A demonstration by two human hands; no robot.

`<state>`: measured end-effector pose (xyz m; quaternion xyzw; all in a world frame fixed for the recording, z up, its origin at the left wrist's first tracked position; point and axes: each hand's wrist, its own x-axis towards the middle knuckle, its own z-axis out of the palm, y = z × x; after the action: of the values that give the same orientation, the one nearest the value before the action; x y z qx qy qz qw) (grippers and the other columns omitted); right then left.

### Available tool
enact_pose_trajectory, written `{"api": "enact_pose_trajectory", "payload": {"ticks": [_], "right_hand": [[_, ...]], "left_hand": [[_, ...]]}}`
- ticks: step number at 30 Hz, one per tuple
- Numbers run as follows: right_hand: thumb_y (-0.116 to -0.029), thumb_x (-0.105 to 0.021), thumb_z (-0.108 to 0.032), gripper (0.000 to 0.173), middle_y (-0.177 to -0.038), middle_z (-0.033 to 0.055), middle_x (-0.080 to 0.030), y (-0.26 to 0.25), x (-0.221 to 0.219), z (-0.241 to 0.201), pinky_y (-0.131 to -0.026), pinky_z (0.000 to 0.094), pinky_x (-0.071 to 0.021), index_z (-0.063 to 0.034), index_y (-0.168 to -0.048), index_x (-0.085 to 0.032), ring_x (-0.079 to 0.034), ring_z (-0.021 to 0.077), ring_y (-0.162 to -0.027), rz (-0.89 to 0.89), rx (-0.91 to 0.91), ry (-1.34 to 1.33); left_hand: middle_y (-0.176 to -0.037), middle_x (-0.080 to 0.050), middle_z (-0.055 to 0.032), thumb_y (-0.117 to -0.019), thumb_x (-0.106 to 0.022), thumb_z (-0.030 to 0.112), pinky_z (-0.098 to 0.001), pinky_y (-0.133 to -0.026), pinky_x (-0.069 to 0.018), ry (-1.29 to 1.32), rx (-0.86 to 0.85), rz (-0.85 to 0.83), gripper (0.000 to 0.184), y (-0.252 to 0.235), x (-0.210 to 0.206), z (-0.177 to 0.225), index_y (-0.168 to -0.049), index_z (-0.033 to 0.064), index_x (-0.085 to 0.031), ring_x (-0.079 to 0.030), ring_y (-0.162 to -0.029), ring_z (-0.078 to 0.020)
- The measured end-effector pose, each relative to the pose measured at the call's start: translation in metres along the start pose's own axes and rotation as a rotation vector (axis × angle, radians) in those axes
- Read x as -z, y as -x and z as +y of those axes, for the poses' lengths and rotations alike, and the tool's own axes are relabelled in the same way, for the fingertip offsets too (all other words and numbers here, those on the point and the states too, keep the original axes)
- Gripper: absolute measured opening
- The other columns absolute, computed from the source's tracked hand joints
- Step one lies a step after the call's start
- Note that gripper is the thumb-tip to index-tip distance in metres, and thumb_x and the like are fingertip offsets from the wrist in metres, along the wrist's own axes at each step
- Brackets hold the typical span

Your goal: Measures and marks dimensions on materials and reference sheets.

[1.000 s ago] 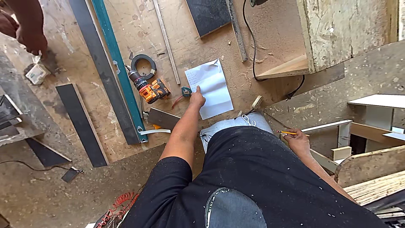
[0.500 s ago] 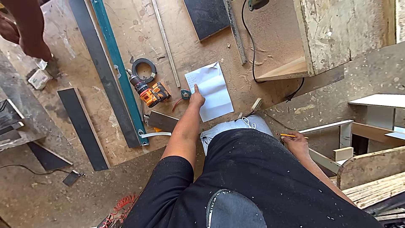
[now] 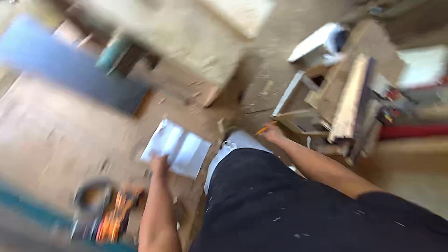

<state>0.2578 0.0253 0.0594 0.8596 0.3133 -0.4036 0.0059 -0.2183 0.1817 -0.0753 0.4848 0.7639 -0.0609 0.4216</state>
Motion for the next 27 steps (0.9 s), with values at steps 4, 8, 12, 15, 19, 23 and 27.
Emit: {"api": "enact_pose_trajectory", "payload": {"ticks": [4,8,12,15,19,23,27], "right_hand": [[-0.0894,-0.078,-0.025,0.049,-0.125,0.0202,-0.068,-0.027,-0.030,0.073,-0.098,0.0634,-0.0528,-0.0112,-0.134,-0.062,-0.066,0.0390,-0.116,0.130,-0.020,-0.147],[-0.0895,-0.074,-0.020,0.051,-0.125,0.0204,-0.068,-0.021,-0.049,0.116,-0.098,0.0637,-0.0516,-0.0121,-0.137,-0.058,-0.065,0.0391,-0.118,0.138,-0.101,-0.267],[-0.0892,-0.076,-0.020,0.054,-0.133,0.0233,-0.063,-0.005,-0.082,0.179,-0.104,0.0619,-0.0483,-0.0072,-0.138,-0.057,-0.060,0.0399,-0.126,0.129,-0.308,-0.478],[-0.0895,-0.075,-0.024,0.059,-0.134,0.0220,-0.064,0.012,-0.094,0.232,-0.105,0.0597,-0.0487,-0.0101,-0.143,-0.054,-0.061,0.0383,-0.126,0.178,-0.522,-0.687],[-0.0922,-0.073,-0.017,0.063,-0.137,0.0246,-0.062,0.049,-0.060,0.291,-0.105,0.0601,-0.0489,-0.0050,-0.149,-0.048,-0.061,0.0411,-0.126,0.463,-0.603,-0.884],[-0.0887,-0.075,-0.016,0.078,-0.140,0.0173,-0.062,0.054,-0.043,0.365,-0.102,0.0564,-0.0530,-0.0131,-0.157,-0.039,-0.064,0.0357,-0.123,0.751,-0.549,-0.838],[-0.0890,-0.074,-0.017,0.087,-0.154,0.0112,-0.052,0.067,-0.020,0.432,-0.107,0.0497,-0.0513,-0.0137,-0.163,-0.029,-0.061,0.0295,-0.130,0.917,-0.425,-0.683]], "left_hand": [[-0.138,-0.056,-0.0342,-0.0994,-0.064,0.027,-0.0619,-0.093,-0.0560,0.155,-0.166,0.199,0.088,0.021,0.013,0.007,-0.163,0.0010,-0.010,-0.066,-0.113,-0.0462],[-0.133,-0.057,-0.0346,-0.1007,-0.058,0.016,-0.0574,-0.083,-0.0601,0.062,-0.318,0.206,0.078,0.035,0.008,0.004,-0.163,0.0046,-0.012,-0.071,-0.097,-0.0410],[-0.133,-0.058,-0.0346,-0.1011,-0.057,0.013,-0.0580,-0.091,-0.0569,-0.119,-0.348,0.161,0.072,0.094,-0.014,0.036,-0.161,0.0008,-0.020,-0.068,-0.106,-0.0437],[-0.127,-0.063,-0.0322,-0.1037,-0.056,0.012,-0.0540,-0.094,-0.0547,-0.269,-0.336,0.144,0.067,0.164,-0.039,0.080,-0.161,0.0001,-0.023,-0.068,-0.108,-0.0421],[-0.117,-0.066,-0.0348,-0.1035,-0.056,0.011,-0.0585,-0.089,-0.0548,-0.300,-0.433,0.110,0.064,0.212,-0.087,0.105,-0.159,-0.0021,-0.026,-0.069,-0.100,-0.0467],[-0.114,-0.067,-0.0329,-0.1034,-0.058,0.011,-0.0588,-0.086,-0.0558,-0.317,-0.519,0.085,0.064,0.231,-0.139,0.110,-0.159,-0.0002,-0.028,-0.069,-0.094,-0.0445],[-0.109,-0.069,-0.0309,-0.1011,-0.062,0.016,-0.0638,-0.083,-0.0561,-0.286,-0.611,0.146,0.065,0.222,-0.210,0.092,-0.157,0.0027,-0.031,-0.070,-0.094,-0.0462]]}}
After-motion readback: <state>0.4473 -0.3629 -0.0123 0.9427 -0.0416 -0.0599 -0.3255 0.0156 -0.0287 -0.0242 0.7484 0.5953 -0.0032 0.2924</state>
